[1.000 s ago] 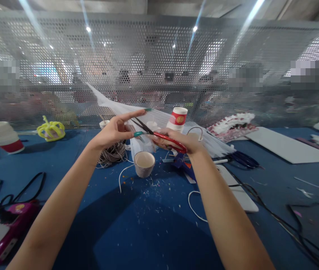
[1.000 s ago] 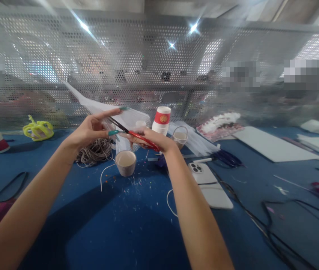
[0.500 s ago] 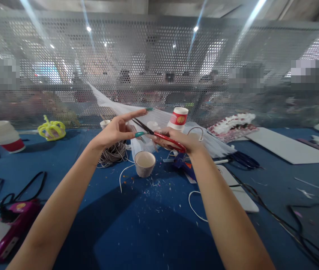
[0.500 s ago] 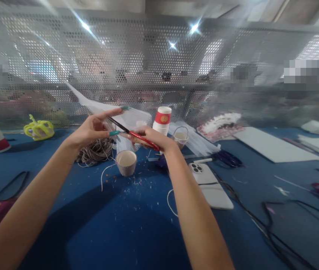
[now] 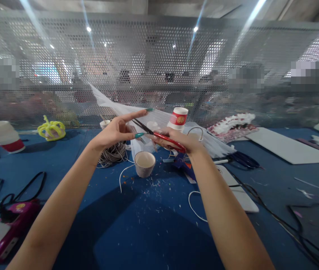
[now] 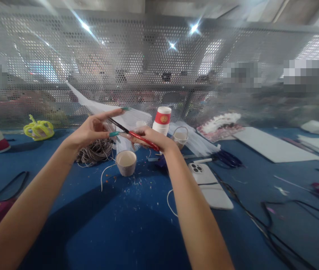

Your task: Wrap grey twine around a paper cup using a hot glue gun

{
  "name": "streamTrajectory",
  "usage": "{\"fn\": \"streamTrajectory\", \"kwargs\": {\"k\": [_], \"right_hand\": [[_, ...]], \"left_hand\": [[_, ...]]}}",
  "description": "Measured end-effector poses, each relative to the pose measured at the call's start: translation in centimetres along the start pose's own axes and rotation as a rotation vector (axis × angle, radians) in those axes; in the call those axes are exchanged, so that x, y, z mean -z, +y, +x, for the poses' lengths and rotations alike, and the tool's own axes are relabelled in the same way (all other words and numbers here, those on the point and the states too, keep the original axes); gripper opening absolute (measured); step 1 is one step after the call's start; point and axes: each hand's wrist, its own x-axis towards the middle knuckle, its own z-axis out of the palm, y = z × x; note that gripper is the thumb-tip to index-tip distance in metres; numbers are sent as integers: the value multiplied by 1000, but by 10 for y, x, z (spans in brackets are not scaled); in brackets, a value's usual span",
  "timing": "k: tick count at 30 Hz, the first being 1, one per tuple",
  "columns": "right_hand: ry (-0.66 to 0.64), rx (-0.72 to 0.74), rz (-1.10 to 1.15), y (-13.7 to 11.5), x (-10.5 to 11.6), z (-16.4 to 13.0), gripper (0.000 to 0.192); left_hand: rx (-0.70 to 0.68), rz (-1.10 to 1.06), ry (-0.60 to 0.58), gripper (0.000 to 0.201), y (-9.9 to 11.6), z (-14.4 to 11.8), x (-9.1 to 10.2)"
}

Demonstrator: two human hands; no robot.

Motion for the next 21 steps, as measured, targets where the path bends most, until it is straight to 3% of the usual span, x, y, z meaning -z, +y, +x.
{"fn": "streamTrajectory", "kwargs": {"k": [14,21], "right_hand": [[5,-38,-45,-4,-2,-3,26],[22,31,-147,-10,-4,-8,25]], "left_hand": [[13,-6,-11,69,-1,0,-2],[17,-8,-14,71,-1,0,-1]]}}
